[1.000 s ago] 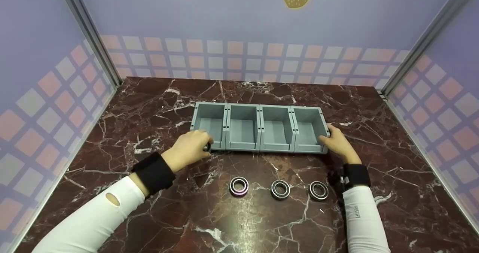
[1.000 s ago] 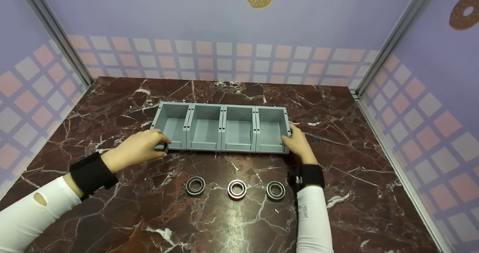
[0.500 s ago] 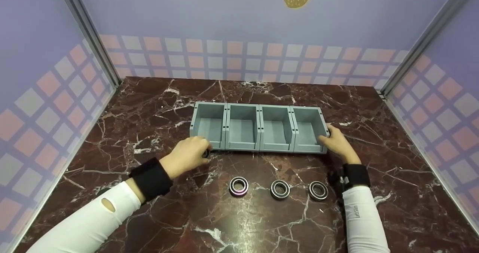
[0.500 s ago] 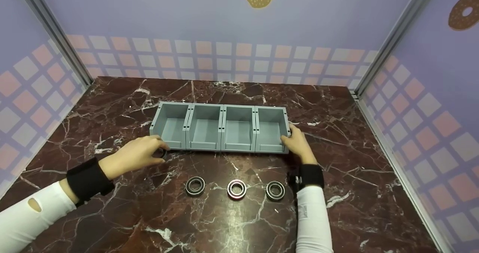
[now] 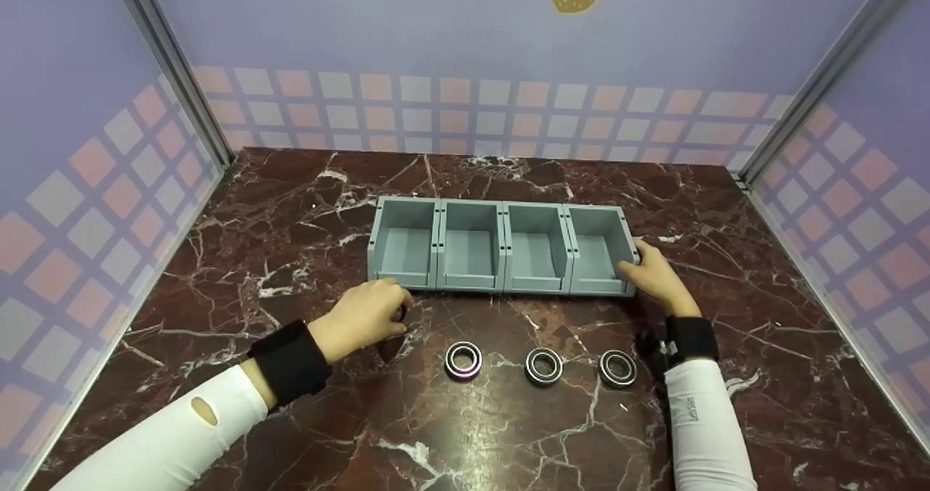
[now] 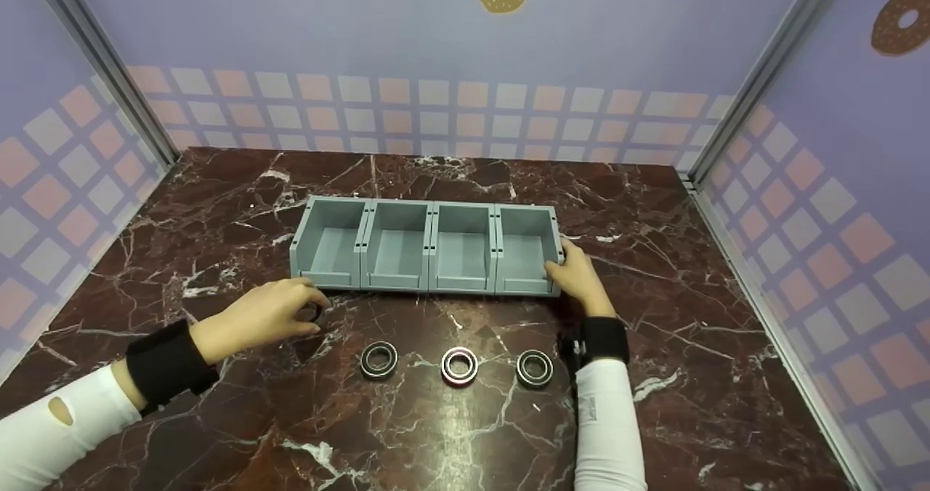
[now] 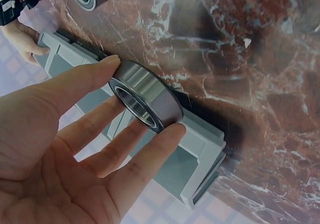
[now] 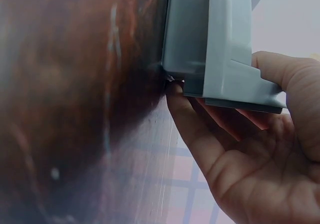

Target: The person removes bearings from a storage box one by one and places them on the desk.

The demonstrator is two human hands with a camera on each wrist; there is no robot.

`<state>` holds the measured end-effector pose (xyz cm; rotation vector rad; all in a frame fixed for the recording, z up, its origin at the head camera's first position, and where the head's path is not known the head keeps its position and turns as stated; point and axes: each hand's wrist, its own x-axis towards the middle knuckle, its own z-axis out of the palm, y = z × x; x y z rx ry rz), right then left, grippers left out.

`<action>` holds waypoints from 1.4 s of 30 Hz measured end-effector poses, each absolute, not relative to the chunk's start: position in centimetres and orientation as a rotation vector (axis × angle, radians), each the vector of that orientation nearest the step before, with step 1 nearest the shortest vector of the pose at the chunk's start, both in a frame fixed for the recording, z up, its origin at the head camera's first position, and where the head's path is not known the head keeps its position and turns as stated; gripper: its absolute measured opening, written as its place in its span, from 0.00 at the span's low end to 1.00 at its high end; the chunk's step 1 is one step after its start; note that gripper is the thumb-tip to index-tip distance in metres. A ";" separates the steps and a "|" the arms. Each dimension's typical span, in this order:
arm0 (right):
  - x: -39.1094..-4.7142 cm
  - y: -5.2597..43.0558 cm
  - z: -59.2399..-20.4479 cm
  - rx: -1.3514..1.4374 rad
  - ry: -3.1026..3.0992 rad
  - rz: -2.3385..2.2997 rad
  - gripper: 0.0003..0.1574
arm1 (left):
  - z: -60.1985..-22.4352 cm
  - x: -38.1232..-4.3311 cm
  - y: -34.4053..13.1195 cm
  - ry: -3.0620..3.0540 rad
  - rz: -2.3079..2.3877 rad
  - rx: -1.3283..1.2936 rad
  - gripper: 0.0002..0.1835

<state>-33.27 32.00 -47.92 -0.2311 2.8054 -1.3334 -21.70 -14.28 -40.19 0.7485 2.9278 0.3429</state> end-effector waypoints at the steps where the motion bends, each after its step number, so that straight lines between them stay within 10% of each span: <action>1: -33.2 32.0 -47.9 -0.227 2.811 -1.325 0.31 | -40.3 -21.6 -14.3 2.929 0.347 0.757 0.12; 42: -33.6 32.2 -48.2 -0.244 2.800 -1.349 0.30 | -43.4 -17.9 -14.9 2.929 0.419 0.841 0.13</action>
